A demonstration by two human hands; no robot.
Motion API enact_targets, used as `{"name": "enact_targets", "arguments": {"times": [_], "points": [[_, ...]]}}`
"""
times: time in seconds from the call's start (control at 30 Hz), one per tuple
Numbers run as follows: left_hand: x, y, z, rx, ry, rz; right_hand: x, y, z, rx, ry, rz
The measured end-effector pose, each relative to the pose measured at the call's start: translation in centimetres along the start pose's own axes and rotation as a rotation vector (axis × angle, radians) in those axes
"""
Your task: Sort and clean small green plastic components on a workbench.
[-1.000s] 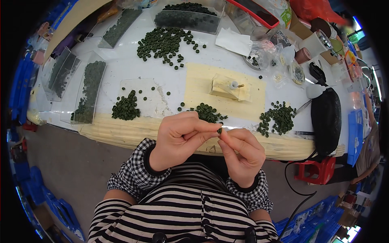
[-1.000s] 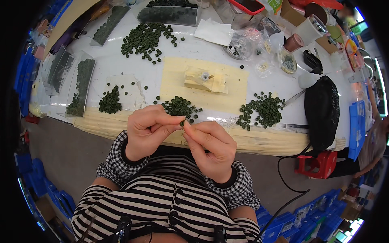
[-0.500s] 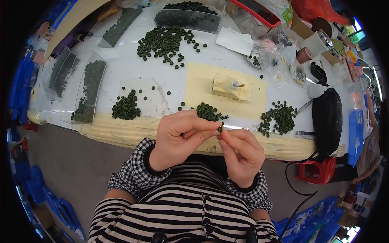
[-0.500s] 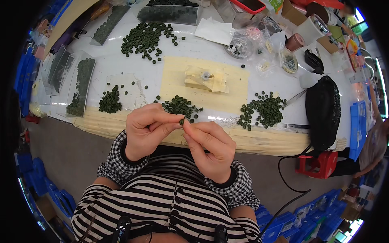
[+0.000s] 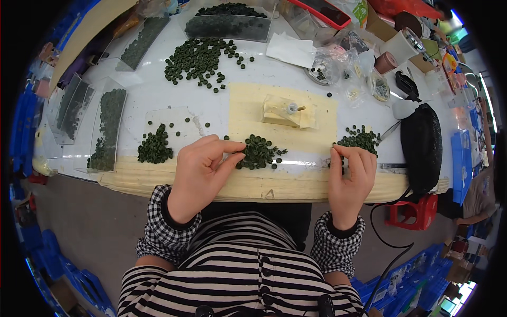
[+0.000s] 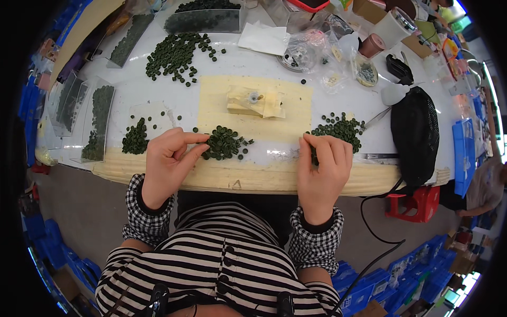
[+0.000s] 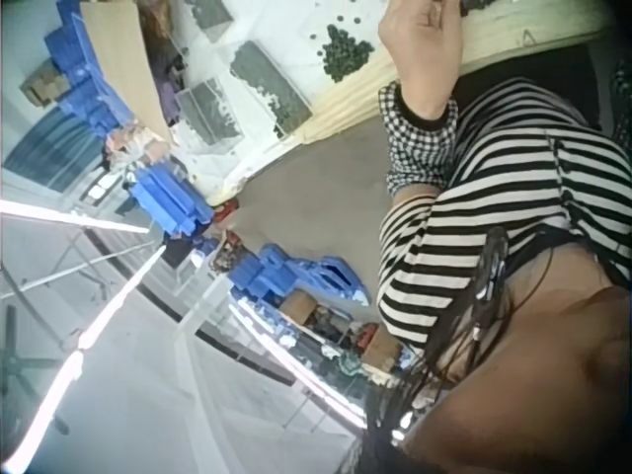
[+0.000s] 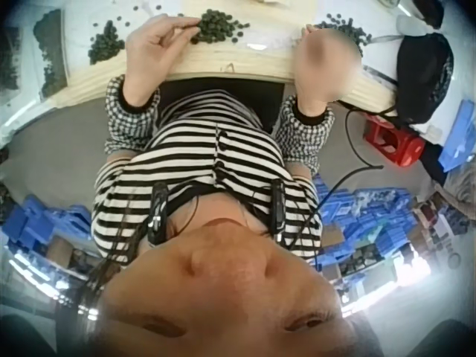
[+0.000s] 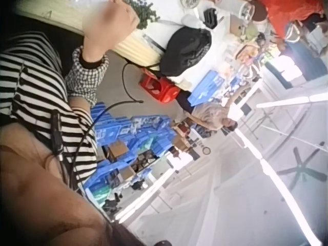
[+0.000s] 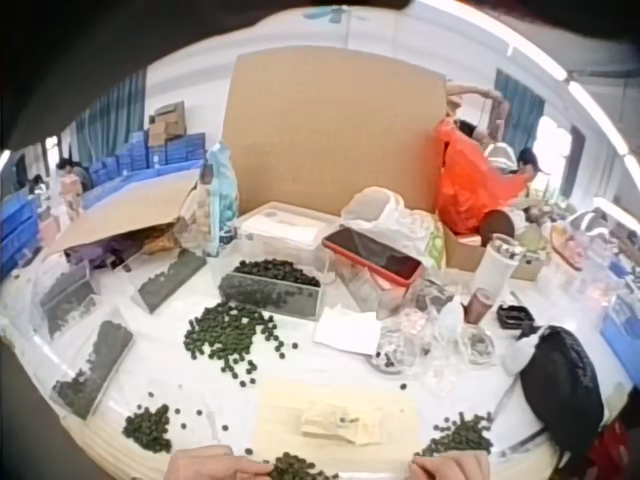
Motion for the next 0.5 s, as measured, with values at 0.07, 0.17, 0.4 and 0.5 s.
{"name": "enact_targets", "arguments": {"times": [0.07, 0.17, 0.4, 0.5], "points": [[0.0, 0.0, 0.1, 0.006, 0.003, 0.006, 0.0, 0.6, 0.0, 0.016, -0.032, -0.108], [0.4, -0.2, -0.2, 0.317, -0.07, -0.429, -0.1, 0.2, -0.2, 0.026, -0.061, -0.099], [0.0, 0.9, -0.2, 0.955, 0.169, -1.658, -0.6, -1.0, -0.1, 0.098, -0.087, -0.033], [-0.2, 1.9, -0.1, 1.01, 0.109, -1.664, -1.1, -1.3, -0.7, 0.038, -0.069, 0.139]]}}
Point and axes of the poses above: each hand's wrist, its own z-axis towards the middle knuckle, its own x-axis out of the back of the hand, y = z × x, the point moved 1 cm from there along z, towards the middle knuckle, and after that the axes turned 5 degrees about y, right-handed, at the moved point
